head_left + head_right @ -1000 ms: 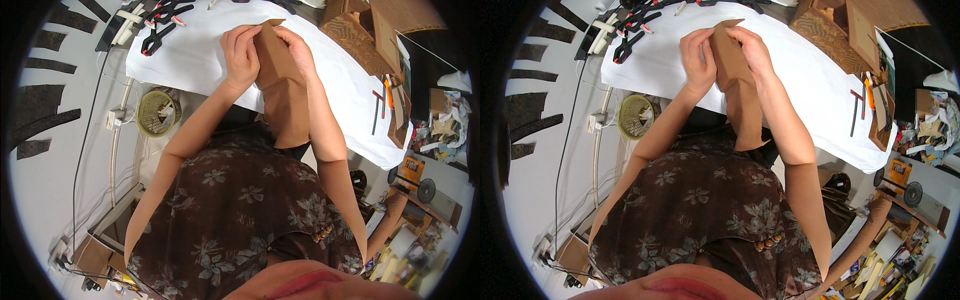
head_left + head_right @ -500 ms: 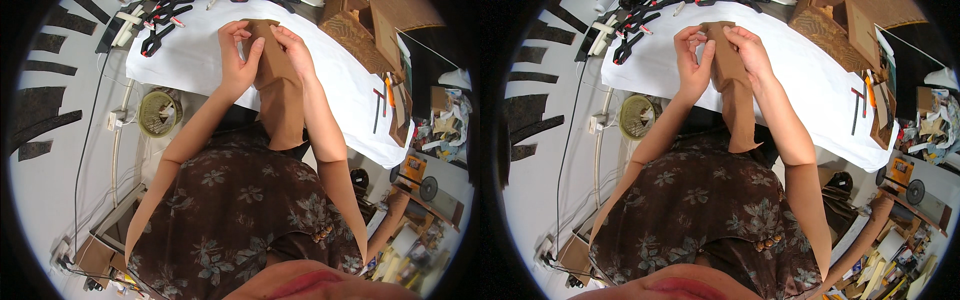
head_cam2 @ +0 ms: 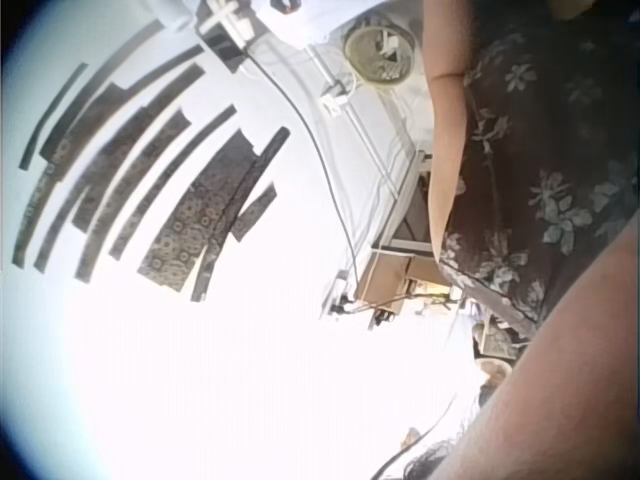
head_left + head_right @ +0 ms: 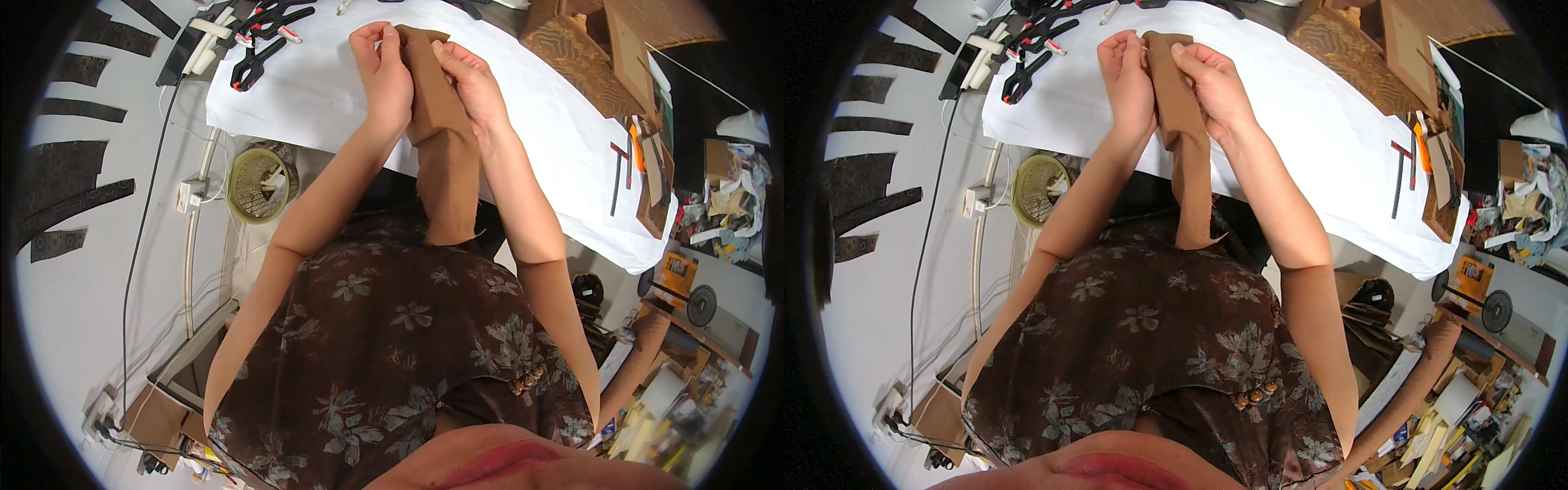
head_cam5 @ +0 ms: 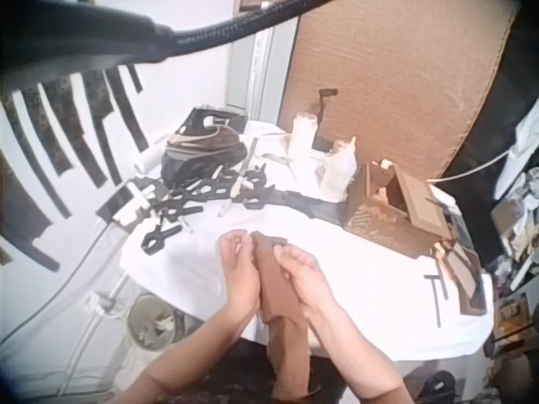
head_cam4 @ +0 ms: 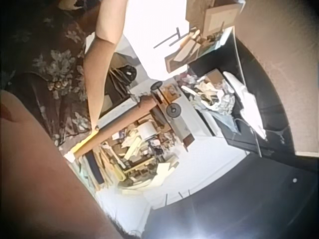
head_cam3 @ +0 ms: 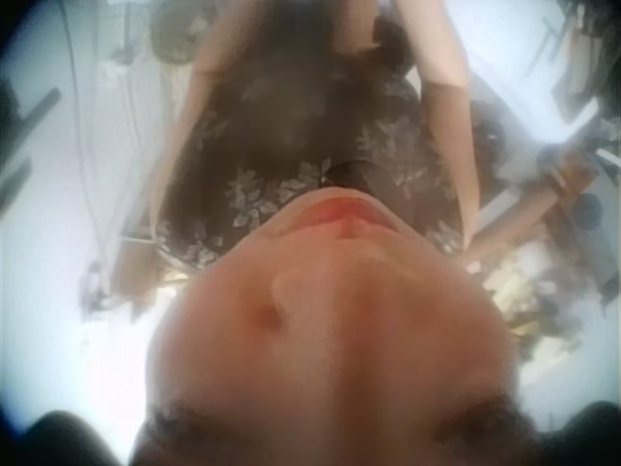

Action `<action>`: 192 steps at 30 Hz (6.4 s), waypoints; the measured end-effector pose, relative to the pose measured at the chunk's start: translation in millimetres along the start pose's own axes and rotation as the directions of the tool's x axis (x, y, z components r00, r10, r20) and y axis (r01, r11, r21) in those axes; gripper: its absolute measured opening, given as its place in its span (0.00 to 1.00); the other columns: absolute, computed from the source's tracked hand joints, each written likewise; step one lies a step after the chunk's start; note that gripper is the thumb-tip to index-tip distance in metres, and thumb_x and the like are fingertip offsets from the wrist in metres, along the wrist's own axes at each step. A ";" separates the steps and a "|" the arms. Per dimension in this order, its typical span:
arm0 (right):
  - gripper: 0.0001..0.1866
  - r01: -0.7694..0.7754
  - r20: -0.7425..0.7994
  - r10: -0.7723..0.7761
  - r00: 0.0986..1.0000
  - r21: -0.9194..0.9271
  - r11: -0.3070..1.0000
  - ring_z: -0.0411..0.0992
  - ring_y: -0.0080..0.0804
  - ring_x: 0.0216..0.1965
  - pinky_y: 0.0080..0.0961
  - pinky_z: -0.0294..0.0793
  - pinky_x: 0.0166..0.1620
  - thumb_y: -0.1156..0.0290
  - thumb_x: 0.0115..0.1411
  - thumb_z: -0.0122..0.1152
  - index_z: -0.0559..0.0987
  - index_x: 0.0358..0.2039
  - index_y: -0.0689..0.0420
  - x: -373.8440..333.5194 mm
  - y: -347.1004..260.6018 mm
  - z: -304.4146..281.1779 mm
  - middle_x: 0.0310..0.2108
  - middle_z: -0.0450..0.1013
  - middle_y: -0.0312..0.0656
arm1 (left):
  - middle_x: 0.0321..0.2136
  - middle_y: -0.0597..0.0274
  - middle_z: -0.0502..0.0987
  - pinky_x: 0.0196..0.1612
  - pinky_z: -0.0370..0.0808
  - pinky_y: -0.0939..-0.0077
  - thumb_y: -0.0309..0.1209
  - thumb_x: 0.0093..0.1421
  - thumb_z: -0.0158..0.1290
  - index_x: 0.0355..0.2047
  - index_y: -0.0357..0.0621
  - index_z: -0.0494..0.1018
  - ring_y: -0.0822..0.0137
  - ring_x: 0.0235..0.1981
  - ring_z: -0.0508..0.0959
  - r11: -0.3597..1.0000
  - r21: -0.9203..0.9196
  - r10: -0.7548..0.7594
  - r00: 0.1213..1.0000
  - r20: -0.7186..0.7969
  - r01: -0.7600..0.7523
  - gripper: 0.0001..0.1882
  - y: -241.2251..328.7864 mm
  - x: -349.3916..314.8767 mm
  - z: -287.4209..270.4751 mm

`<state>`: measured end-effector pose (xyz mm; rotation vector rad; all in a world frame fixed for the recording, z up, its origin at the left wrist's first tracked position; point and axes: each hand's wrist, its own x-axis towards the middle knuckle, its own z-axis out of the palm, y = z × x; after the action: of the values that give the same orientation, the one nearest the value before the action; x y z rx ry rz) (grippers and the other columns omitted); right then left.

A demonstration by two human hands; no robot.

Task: The person irons a brown fabric piece, then applies glue to its edges and folds it into a pouch shape. They press the glued edges together and inspect the finished pouch.

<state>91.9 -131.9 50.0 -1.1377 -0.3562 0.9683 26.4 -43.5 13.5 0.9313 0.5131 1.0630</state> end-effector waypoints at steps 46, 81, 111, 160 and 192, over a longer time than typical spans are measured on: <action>0.34 0.067 -0.158 -0.168 0.973 -0.504 0.861 0.77 0.27 0.37 0.23 0.77 0.43 0.75 0.54 0.72 0.66 0.59 0.64 -42.9 -31.3 -64.0 0.35 0.77 0.39 | 0.44 0.58 0.75 0.49 0.76 0.76 0.18 0.63 0.56 0.49 0.36 0.70 0.69 0.43 0.80 0.988 0.005 0.153 0.987 0.043 -0.154 0.15 -3.2 -3.4 -19.3; 0.24 0.211 -0.189 -0.232 0.954 -0.127 0.969 0.76 0.23 0.37 0.19 0.74 0.39 0.76 0.60 0.64 0.69 0.56 0.60 -46.5 -21.5 -71.1 0.40 0.80 0.43 | 0.37 0.51 0.82 0.38 0.84 0.68 0.27 0.67 0.56 0.39 0.38 0.76 0.68 0.32 0.81 0.918 -0.350 -0.032 0.913 0.408 0.189 0.05 103.1 -3.6 -101.4; 0.25 0.200 -0.150 -0.218 0.964 -0.122 0.972 0.75 0.22 0.38 0.18 0.74 0.42 0.75 0.60 0.63 0.68 0.57 0.61 -39.0 -17.0 -56.3 0.39 0.79 0.41 | 0.22 0.70 0.59 0.28 0.60 0.80 0.39 0.77 0.38 0.28 0.46 0.63 0.74 0.23 0.56 0.709 -0.664 0.125 0.884 0.450 0.238 0.18 154.8 10.0 -147.0; 0.23 0.212 -0.115 -0.226 0.967 -0.124 0.969 0.78 0.28 0.42 0.24 0.78 0.46 0.76 0.62 0.61 0.68 0.57 0.62 -31.5 -20.0 -55.1 0.43 0.78 0.47 | 0.14 0.68 0.68 0.45 0.84 0.61 0.35 0.67 0.58 0.20 0.40 0.70 0.76 0.18 0.70 0.941 0.212 0.320 0.899 -0.299 -0.265 0.19 164.8 4.6 -260.2; 0.24 0.208 -0.071 -0.223 0.972 -0.180 0.961 0.78 0.34 0.49 0.30 0.80 0.51 0.74 0.63 0.60 0.68 0.59 0.63 -26.8 -14.7 -64.0 0.49 0.76 0.50 | 0.25 0.67 0.58 0.28 0.59 0.81 0.25 0.72 0.45 0.42 0.37 0.67 0.74 0.23 0.56 0.876 -0.450 0.297 0.930 0.217 -0.175 0.04 184.3 -20.6 -222.8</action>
<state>127.2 -192.9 42.0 -1.2657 -0.4873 0.7019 -242.9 57.9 48.6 0.7468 -0.0797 1.1810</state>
